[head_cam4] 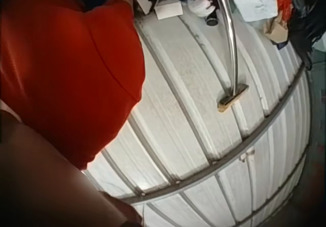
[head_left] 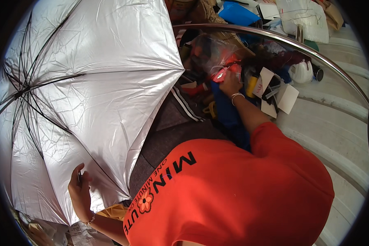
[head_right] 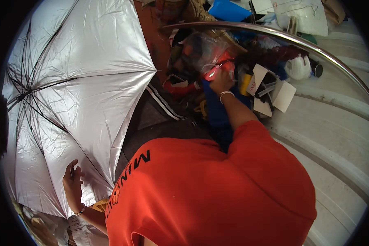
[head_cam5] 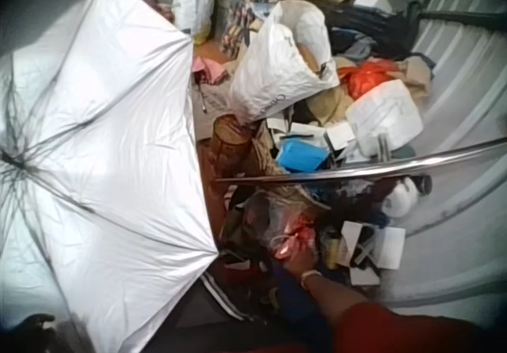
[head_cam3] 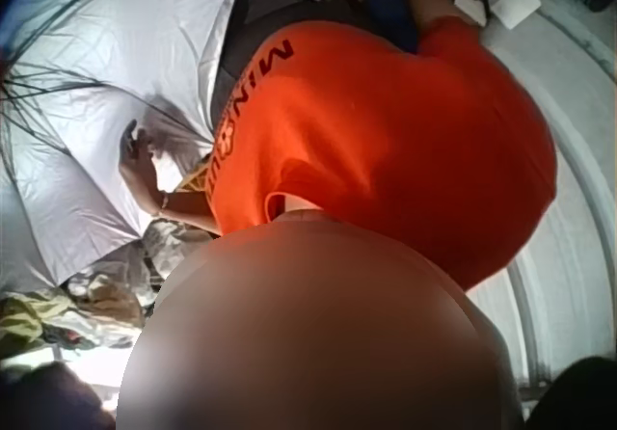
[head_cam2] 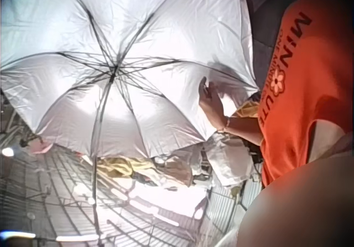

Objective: Repairing a pink umbrella by manually sewing fabric to the metal frame and using a glue gun to secure parts.

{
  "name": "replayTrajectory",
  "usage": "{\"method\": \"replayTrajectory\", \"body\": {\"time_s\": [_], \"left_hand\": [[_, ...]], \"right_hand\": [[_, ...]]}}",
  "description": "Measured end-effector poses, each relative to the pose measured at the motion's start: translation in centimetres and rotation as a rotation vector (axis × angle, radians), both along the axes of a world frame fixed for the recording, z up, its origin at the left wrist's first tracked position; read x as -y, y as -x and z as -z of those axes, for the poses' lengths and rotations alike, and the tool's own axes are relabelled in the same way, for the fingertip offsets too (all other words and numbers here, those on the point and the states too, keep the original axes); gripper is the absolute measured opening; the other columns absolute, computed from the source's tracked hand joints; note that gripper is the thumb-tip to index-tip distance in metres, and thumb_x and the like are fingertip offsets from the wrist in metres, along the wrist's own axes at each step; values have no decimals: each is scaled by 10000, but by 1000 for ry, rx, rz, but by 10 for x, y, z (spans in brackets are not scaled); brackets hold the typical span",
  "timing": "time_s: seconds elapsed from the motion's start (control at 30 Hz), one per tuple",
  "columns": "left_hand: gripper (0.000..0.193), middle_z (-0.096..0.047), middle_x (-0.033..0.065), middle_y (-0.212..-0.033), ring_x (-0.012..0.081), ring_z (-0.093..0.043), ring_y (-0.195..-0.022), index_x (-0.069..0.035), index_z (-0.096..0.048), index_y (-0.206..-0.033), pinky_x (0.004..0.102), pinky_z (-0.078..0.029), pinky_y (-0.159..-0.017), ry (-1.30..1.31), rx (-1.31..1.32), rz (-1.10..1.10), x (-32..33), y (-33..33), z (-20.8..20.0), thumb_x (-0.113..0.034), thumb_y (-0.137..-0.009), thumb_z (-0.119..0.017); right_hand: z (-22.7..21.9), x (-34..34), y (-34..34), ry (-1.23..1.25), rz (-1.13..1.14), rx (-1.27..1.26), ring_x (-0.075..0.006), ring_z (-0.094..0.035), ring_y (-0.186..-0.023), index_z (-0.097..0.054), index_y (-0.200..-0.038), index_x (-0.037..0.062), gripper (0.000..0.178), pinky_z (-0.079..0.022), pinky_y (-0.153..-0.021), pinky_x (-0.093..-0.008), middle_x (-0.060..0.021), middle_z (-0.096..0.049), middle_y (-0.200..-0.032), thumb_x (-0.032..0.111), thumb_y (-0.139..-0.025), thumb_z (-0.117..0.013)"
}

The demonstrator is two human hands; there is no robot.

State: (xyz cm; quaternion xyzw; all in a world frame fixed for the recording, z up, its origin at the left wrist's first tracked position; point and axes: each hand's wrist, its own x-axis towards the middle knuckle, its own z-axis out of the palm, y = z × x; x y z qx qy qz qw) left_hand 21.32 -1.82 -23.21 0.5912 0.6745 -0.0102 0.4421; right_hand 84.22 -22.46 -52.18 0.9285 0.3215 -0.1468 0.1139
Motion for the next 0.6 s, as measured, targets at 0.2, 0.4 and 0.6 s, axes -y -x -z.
{"method": "replayTrajectory", "body": {"time_s": [0.2, 0.4, 0.6], "left_hand": [[306, -574, 9, -750, 61, -452, -666, 12, -629, -1298, 230, -380, -596, -8, -31, 1, -1, 7, -2, -91, -1011, -599], [308, -581, 28, -745, 68, -482, -678, 15, -627, -1295, 237, -402, -609, -1, 9, 47, -8, -12, 0, -85, -1004, -608], [315, -593, 34, -737, 68, -489, -666, 7, -627, -1303, 241, -410, -605, 10, -45, 55, -19, 3, -2, -90, -1003, -614]], "right_hand": [[26, 0, 3, 192, 295, -63, -342, -276, -1487, -412, -1459, 166, 793, -275, -1076, -739, -111, -398, -1539, 450, -782, -709], [37, -13, -3, 277, 320, -54, -332, -269, -1487, -374, -1496, 195, 858, -293, -1052, -747, -98, -374, -1564, 530, -774, -693], [12, -4, -18, 226, 147, -81, -337, -557, -1283, -532, -1404, 145, 770, -437, -1049, -523, -130, -565, -1430, 572, -780, -679]]}}
